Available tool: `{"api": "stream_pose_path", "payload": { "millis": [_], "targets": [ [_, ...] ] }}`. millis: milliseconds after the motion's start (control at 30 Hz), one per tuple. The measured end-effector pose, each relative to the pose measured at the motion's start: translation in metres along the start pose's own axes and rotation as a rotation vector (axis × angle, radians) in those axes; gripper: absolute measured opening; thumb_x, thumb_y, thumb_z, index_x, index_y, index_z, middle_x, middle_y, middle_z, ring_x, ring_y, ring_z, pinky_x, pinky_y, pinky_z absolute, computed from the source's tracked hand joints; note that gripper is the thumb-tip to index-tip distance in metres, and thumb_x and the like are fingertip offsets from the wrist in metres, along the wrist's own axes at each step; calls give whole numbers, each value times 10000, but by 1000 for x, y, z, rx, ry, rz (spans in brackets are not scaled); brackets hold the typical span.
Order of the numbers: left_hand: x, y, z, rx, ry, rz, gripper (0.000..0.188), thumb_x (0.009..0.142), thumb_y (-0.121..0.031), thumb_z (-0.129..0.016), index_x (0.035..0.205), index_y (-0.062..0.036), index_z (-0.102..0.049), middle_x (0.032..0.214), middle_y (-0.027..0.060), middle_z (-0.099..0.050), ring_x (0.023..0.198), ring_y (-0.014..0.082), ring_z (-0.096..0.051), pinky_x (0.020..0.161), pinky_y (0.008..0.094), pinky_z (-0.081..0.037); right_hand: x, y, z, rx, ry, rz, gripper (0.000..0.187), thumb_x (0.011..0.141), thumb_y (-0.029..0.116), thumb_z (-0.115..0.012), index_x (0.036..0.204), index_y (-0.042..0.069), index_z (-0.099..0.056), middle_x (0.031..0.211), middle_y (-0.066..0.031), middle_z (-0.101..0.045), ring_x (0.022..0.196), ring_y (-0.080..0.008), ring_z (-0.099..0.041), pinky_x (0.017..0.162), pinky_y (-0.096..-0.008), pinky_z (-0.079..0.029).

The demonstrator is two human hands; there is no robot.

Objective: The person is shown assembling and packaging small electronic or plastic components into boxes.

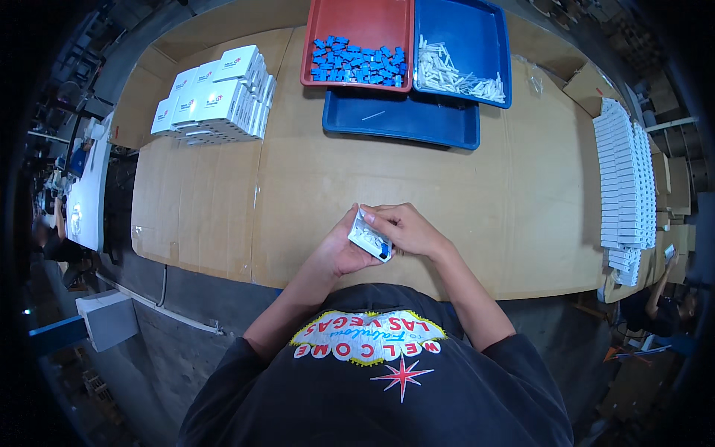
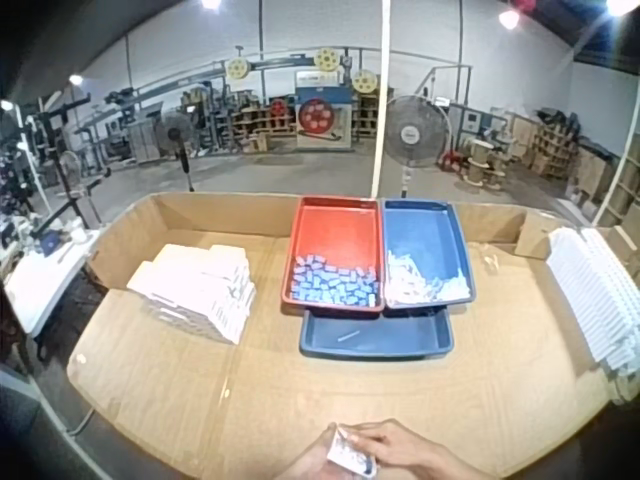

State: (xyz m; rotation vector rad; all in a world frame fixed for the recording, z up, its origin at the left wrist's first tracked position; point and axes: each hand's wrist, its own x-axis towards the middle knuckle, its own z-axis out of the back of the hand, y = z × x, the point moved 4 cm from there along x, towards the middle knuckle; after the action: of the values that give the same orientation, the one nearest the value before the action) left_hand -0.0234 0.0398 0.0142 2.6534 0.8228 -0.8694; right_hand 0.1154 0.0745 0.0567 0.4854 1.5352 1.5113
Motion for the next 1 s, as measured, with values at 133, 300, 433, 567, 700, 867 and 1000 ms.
{"api": "stream_pose_path", "payload": {
  "millis": [133,300,433,567,700,867,1000],
  "targets": [
    [-5,0,-11,39,-98,-37,691,1079,-675,-246,1417,-139,-521,1334,158,-606,1177,371,-620,1002,593,-515,1,15,-3,-31,-73,122,475,1095,396,-548,1171,-27,-751,877,-87,-721,712,-107,-633,635,-301,-543],
    [-1,1,0,-62,-49,-23,686,1086,-656,-249,1426,-126,-520,1335,172,-603,1190,390,-607,1012,601,-502,0,-4,0,114,-23,-88,463,1091,417,-551,1333,59,-714,918,-49,-742,765,-96,-632,670,-294,-549],
    [-2,0,6,-137,45,-15,692,1093,-635,-223,1450,-113,-504,1365,199,-588,1203,415,-598,1029,622,-485,-3,-12,0,162,-8,-93,463,1096,396,-551,1395,62,-669,995,-48,-755,849,-91,-638,744,-280,-552],
    [-3,1,6,-131,56,-38,719,1092,-637,-184,1461,-105,-497,1389,209,-579,1228,425,-586,1037,631,-480,-7,-10,-4,218,-68,-30,440,1105,346,-546,1409,46,-652,1124,-67,-755,973,-96,-632,866,-272,-532],
    [-3,3,-1,-54,28,-74,721,1094,-637,-177,1464,-106,-495,1399,200,-576,1251,417,-576,1049,633,-475,-8,-13,-8,233,-121,-6,429,1108,323,-543,1408,36,-650,1167,-77,-751,1022,-111,-640,920,-285,-527],
    [2,3,3,37,-20,-116,723,1090,-649,-171,1499,-124,-455,1443,180,-548,1305,393,-563,1075,628,-466,-8,-18,-14,219,-159,-10,424,1100,308,-557,1409,31,-646,1199,-110,-749,1063,-133,-653,950,-297,-524],
    [1,2,1,32,-40,-134,715,1093,-642,-172,1512,-126,-434,1456,174,-539,1322,384,-558,1083,620,-466,-5,-21,-15,177,-181,75,418,1093,299,-568,1394,22,-653,1220,-131,-745,1086,-148,-658,959,-305,-523]
  ]
}}
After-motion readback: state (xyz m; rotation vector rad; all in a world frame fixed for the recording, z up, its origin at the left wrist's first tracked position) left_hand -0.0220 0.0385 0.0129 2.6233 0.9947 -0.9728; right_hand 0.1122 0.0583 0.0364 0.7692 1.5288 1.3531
